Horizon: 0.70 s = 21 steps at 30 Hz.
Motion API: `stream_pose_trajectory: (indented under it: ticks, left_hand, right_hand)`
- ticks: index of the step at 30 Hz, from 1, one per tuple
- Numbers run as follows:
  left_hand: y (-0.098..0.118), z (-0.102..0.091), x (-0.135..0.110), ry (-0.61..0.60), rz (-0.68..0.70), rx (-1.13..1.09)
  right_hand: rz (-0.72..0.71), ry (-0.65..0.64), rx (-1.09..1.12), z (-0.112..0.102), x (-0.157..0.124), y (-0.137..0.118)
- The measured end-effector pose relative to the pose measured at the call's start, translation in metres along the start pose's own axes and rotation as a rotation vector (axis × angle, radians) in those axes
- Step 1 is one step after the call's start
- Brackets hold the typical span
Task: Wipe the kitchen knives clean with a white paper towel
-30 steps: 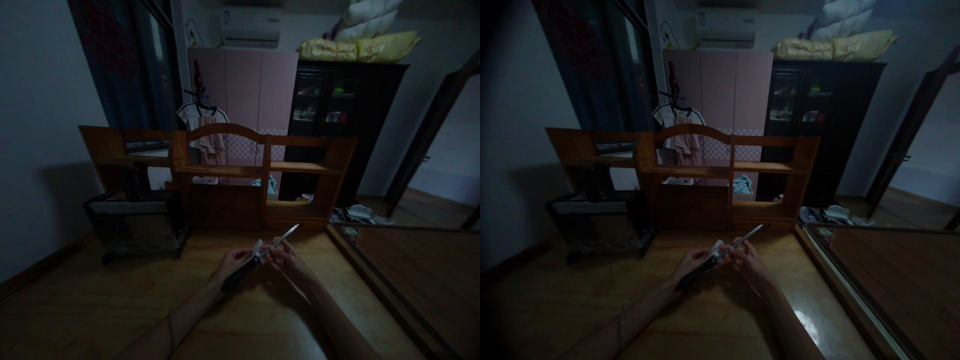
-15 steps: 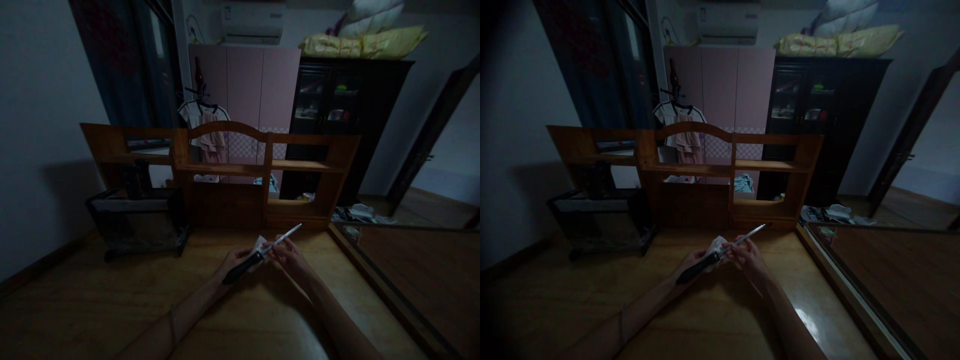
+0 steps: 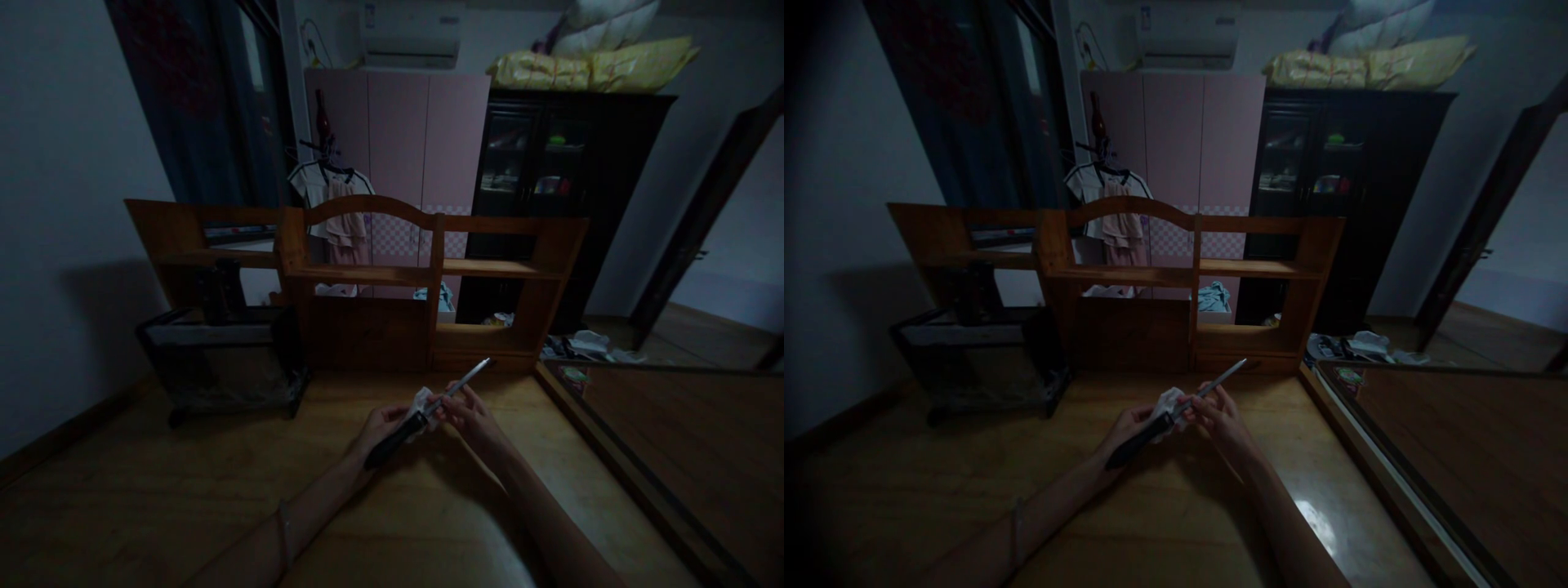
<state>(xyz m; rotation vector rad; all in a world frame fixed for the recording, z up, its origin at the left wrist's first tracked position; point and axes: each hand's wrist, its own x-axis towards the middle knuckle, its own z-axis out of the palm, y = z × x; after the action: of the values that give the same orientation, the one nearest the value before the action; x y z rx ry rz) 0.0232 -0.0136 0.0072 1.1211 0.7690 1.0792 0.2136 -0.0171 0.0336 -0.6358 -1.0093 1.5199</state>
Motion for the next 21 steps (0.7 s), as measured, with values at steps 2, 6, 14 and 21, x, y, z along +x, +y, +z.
stream_pose_trajectory:
  ticks: [2,6,14,21]
  left_hand:
    - [0.004,0.0,0.0,0.085,0.0,-0.031]
    - [0.012,0.001,-0.003,0.064,-0.026,-0.07]
    - [0.009,0.003,-0.004,-0.067,-0.036,0.011]
    - [0.006,0.001,-0.003,-0.023,-0.001,0.036]
  right_hand:
    - [-0.004,0.004,0.004,0.001,-0.001,-0.001]
    - [0.001,-0.021,0.016,0.002,-0.002,-0.002]
    - [0.004,-0.071,0.005,0.002,-0.003,-0.003]
    - [-0.026,-0.038,-0.03,0.0,0.001,0.003]
